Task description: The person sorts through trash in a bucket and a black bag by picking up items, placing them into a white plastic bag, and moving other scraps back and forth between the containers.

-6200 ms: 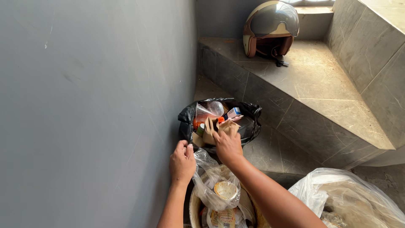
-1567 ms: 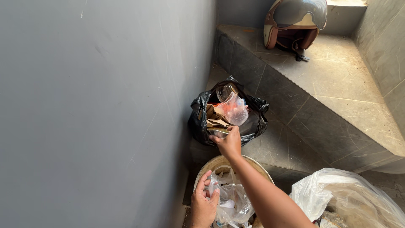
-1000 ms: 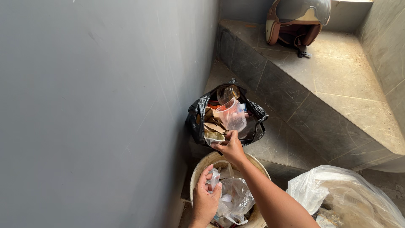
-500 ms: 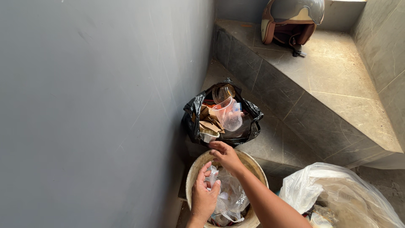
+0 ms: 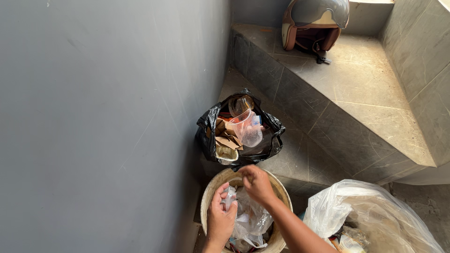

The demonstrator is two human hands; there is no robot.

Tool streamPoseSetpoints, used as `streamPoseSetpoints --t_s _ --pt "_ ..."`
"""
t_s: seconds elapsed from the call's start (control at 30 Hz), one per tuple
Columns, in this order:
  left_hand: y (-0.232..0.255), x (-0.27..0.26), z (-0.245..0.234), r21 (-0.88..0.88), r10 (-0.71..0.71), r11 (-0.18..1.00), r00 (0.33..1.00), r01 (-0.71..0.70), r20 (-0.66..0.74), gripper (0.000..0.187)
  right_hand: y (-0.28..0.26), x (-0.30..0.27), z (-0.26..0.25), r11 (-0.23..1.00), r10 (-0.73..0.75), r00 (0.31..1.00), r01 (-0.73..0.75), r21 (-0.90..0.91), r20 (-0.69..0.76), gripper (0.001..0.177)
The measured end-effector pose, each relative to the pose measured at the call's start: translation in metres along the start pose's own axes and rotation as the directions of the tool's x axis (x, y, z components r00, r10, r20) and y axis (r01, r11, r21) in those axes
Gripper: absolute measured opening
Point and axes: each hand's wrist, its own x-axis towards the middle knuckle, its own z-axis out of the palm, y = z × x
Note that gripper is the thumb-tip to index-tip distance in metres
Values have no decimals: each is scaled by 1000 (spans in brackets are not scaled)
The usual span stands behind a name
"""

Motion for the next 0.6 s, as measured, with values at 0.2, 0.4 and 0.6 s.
streamPoseSetpoints --t_s 0.2,0.4,0.6 --pt "29 74 13 665 -70 747 990 -30 123 75 4 67 -20 735 -454 889 340 -587 -54 31" --pt "28 136 17 777 -62 624 985 -89 163 75 -4 80 -45 821 -99 973 -39 -570 -209 56" --pt "23 158 16 673 201 711 976 -206 87 74 -22 96 -45 812 79 966 -205 -547 -245 101"
